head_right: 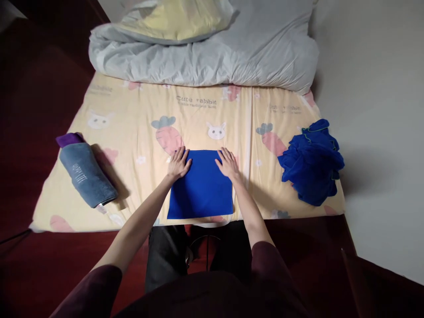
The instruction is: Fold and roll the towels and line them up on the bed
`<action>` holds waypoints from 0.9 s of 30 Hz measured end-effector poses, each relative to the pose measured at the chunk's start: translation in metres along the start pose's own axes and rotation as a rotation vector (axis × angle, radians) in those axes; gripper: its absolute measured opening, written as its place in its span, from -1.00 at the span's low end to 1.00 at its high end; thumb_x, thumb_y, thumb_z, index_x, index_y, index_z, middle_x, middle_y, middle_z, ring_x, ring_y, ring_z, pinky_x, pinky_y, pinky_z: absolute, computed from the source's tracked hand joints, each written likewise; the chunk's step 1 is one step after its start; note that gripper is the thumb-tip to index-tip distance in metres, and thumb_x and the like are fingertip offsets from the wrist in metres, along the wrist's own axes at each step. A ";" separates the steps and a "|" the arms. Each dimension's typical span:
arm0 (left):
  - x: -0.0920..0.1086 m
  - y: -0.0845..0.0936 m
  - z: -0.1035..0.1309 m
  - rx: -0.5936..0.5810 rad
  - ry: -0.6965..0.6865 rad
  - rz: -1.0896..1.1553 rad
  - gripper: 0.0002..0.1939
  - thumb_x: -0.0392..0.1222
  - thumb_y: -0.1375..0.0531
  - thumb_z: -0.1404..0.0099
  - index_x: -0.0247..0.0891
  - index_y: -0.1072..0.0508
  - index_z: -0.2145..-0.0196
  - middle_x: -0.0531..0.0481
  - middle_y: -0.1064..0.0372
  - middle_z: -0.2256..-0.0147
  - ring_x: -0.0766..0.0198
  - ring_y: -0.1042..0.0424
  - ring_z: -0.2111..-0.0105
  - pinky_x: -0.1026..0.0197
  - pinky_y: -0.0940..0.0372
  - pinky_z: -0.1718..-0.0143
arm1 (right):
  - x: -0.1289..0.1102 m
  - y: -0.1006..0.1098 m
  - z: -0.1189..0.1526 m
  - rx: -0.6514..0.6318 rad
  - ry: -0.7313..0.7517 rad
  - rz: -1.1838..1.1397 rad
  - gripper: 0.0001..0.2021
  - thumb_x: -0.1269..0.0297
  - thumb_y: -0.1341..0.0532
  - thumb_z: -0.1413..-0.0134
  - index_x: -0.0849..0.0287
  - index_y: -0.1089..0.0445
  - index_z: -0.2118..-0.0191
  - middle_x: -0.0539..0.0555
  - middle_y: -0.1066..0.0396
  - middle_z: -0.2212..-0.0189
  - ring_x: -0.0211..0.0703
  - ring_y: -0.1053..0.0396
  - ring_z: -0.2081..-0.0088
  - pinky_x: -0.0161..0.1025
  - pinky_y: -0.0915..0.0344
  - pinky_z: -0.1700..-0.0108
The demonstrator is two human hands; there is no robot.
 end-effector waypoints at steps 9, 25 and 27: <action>0.085 -0.011 0.077 -0.089 -0.149 0.027 -0.34 -0.02 0.06 -0.51 -0.38 -0.09 -0.45 -0.19 0.23 -0.49 -0.01 0.33 -0.50 -0.16 0.31 -0.49 | -0.102 -0.016 0.072 0.002 0.089 0.022 -0.42 0.12 0.06 -0.49 0.21 -0.01 -0.49 0.11 0.16 -0.51 -0.03 0.34 -0.53 0.12 0.33 -0.53; 0.078 0.011 0.238 0.066 0.085 0.016 -0.34 -0.02 0.07 -0.52 -0.40 -0.07 -0.45 -0.23 0.21 -0.48 -0.01 0.27 -0.49 -0.18 0.28 -0.48 | -0.095 -0.021 0.197 0.069 -0.136 0.034 -0.42 0.09 0.08 -0.48 0.17 0.00 -0.49 0.17 0.21 -0.51 0.02 0.25 -0.52 0.16 0.25 -0.50; 0.071 0.013 0.260 0.079 0.119 0.014 -0.33 -0.02 0.08 -0.52 -0.41 -0.06 -0.45 -0.26 0.21 -0.48 -0.01 0.26 -0.49 -0.20 0.24 -0.47 | -0.081 -0.019 0.226 0.104 -0.199 0.031 -0.42 0.10 0.08 -0.48 0.18 -0.02 -0.49 0.18 0.17 -0.50 0.03 0.22 -0.52 0.16 0.20 -0.49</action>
Point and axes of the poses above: each hand's wrist, its own z-axis away from the middle knuckle, its own y-axis out of the back of the hand, x = y × z, the point moved 8 cm from there along -z, towards the middle knuckle
